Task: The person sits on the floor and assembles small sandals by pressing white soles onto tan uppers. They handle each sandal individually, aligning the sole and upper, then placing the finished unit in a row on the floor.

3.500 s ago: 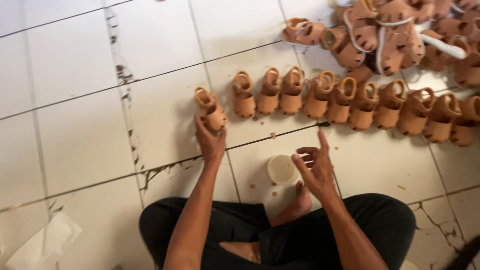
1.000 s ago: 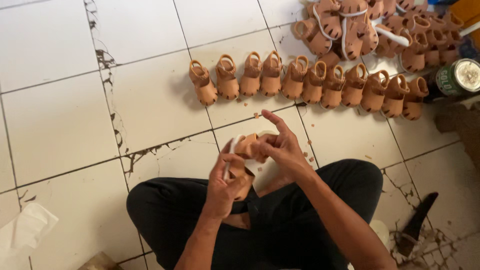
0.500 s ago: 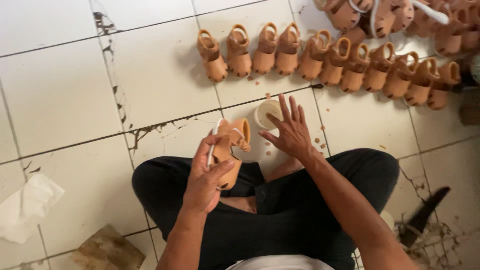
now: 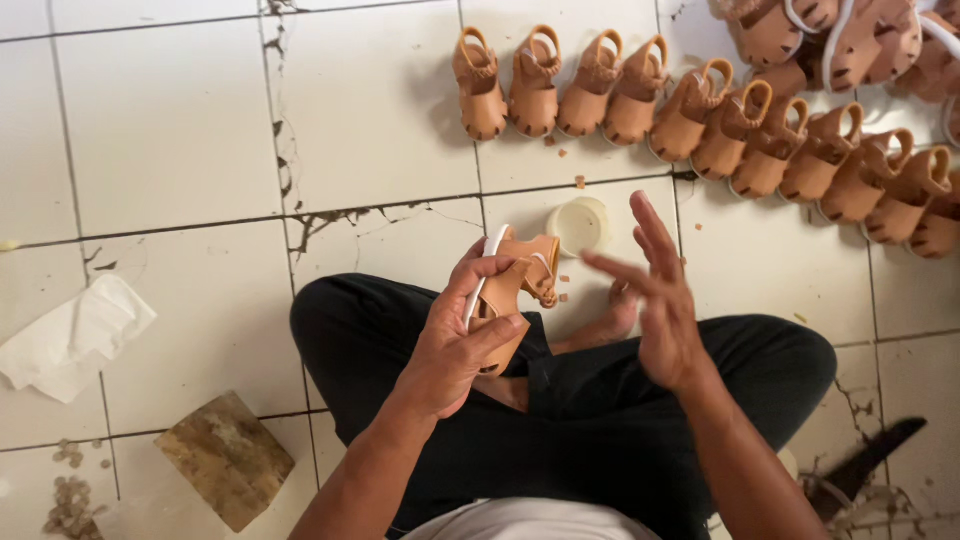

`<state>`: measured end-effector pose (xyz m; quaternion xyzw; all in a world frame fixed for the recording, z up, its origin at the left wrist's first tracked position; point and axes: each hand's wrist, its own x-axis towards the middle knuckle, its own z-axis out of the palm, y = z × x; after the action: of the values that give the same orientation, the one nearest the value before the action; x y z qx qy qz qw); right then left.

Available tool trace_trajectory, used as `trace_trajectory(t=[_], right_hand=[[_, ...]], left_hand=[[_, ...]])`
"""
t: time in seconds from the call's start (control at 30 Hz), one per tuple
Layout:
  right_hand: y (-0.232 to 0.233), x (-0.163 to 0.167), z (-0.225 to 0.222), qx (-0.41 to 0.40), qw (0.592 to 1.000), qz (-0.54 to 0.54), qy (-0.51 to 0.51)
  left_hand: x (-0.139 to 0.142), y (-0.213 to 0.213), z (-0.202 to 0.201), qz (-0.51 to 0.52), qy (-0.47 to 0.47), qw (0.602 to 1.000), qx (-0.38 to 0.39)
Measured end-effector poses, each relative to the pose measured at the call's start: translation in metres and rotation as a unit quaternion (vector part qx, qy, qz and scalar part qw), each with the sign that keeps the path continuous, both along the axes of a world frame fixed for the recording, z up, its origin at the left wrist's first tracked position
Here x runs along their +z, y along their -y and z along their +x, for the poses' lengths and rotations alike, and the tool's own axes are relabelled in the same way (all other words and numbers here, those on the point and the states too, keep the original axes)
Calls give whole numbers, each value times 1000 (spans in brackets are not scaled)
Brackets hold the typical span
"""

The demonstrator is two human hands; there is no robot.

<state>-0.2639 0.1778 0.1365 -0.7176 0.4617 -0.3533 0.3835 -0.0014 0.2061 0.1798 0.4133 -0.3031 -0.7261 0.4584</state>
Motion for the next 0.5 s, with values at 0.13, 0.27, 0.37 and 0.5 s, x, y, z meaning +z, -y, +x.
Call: trace_trajectory(t=[0.13, 0.27, 0.37, 0.5], right_hand=[[-7, 26, 23, 73, 988, -128, -38], [-3, 33, 31, 69, 980, -149, -113], [-4, 33, 30, 66, 977, -151, -138], [-5, 30, 26, 71, 959, -214, -172]], left_hand=[[4, -4, -7, 1, -5, 1000, -18], [9, -9, -8, -56, 17, 998, -38], [12, -12, -7, -60, -18, 997, -44], [14, -13, -6, -61, -5, 997, -46]])
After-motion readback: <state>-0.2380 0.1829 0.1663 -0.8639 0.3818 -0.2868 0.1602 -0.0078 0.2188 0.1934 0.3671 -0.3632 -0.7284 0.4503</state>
